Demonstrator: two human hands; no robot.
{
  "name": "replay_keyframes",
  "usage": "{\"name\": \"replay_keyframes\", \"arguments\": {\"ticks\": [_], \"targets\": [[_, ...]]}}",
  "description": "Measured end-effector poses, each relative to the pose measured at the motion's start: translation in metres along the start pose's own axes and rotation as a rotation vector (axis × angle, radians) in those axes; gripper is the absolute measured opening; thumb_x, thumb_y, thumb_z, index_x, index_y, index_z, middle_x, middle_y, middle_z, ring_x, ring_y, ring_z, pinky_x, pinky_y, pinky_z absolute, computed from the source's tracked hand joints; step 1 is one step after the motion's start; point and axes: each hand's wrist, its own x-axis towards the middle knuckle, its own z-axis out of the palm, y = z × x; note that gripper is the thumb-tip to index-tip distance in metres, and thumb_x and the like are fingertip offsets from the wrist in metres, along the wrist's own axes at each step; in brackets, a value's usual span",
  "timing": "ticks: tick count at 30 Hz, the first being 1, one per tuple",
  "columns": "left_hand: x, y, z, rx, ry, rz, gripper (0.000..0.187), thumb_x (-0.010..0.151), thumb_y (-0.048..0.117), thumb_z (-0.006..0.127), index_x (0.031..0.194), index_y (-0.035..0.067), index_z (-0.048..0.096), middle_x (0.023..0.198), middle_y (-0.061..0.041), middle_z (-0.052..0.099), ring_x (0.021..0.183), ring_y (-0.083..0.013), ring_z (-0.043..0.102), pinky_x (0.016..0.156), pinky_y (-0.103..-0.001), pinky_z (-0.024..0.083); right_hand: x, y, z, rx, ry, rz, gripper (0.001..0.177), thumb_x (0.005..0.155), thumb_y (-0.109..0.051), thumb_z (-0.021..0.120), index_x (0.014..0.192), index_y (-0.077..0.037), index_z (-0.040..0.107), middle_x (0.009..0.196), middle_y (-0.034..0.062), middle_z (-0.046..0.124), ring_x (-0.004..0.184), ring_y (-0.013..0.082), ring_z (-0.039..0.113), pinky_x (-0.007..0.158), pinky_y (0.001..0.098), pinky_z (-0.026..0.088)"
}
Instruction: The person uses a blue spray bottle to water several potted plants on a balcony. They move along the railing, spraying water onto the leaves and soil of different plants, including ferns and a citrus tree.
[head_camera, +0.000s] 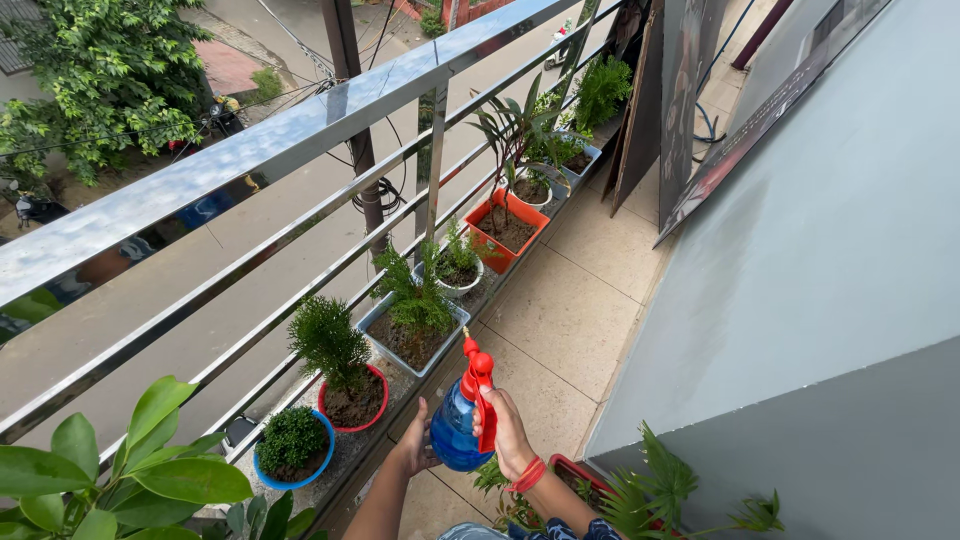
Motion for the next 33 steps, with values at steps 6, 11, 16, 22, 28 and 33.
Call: {"name": "replay_keyframes", "arguments": {"ticks": [6, 11, 16, 22, 28, 33], "targets": [[0.0, -0.007, 0.003, 0.113, 0.036, -0.072, 0.106, 0.082, 0.093, 0.022, 0.145, 0.016, 0.061, 0.142, -0.016, 0.065, 0.131, -0.0339, 0.062, 0.103, -0.054, 0.05, -0.006, 0.012, -0.005, -0.073, -0.023, 0.05, 0.036, 0.098, -0.043, 0.056, 0.097, -0.008, 0.049, 0.072, 0.004, 0.056, 0.06, 0.0124, 0.054, 0.058, 0.028, 0.049], [-0.008, -0.015, -0.004, 0.169, 0.05, -0.216, 0.094, 0.088, 0.082, 0.028, 0.141, 0.015, 0.066, 0.135, -0.013, 0.072, 0.12, -0.0284, 0.068, 0.096, -0.05, 0.052, -0.011, 0.021, 0.0, -0.082, 0.015, 0.128, 0.037, 0.099, -0.046, 0.054, 0.101, -0.009, 0.052, 0.072, 0.0029, 0.055, 0.059, 0.0122, 0.054, 0.059, 0.0291, 0.051], [-0.018, -0.027, -0.013, 0.216, 0.153, -0.256, 0.085, 0.09, 0.076, 0.032, 0.14, 0.017, 0.067, 0.135, -0.012, 0.072, 0.121, -0.026, 0.066, 0.094, -0.047, 0.05, -0.014, 0.022, 0.007, -0.069, 0.005, 0.146, 0.04, 0.1, -0.048, 0.053, 0.1, -0.008, 0.05, 0.073, 0.0025, 0.054, 0.059, 0.0126, 0.054, 0.059, 0.0306, 0.052], [-0.017, -0.019, -0.015, 0.236, 0.152, -0.109, 0.092, 0.078, 0.087, 0.038, 0.137, 0.024, 0.069, 0.136, -0.01, 0.07, 0.124, -0.0265, 0.061, 0.095, -0.045, 0.042, -0.028, 0.014, 0.012, -0.081, 0.009, 0.058, 0.039, 0.1, -0.047, 0.053, 0.101, -0.008, 0.052, 0.074, 0.0042, 0.056, 0.062, 0.0128, 0.056, 0.063, 0.03, 0.051], [-0.025, -0.022, -0.013, 0.171, 0.173, -0.018, 0.094, 0.072, 0.09, 0.043, 0.136, 0.026, 0.068, 0.137, -0.008, 0.071, 0.127, -0.0244, 0.062, 0.099, -0.043, 0.039, -0.039, 0.018, 0.007, -0.071, 0.003, 0.008, 0.042, 0.1, -0.049, 0.051, 0.101, -0.007, 0.053, 0.074, 0.0037, 0.057, 0.063, 0.0125, 0.056, 0.063, 0.0291, 0.051], [-0.034, -0.046, -0.012, -0.234, 0.015, -0.049, 0.084, 0.086, 0.077, 0.041, 0.136, 0.014, 0.066, 0.128, -0.017, 0.07, 0.115, -0.0353, 0.066, 0.103, -0.055, 0.048, -0.038, 0.049, 0.001, -0.255, -0.088, 0.038, 0.044, 0.103, -0.049, 0.052, 0.101, -0.005, 0.053, 0.073, 0.0032, 0.058, 0.062, 0.0118, 0.057, 0.061, 0.0268, 0.05]]}}
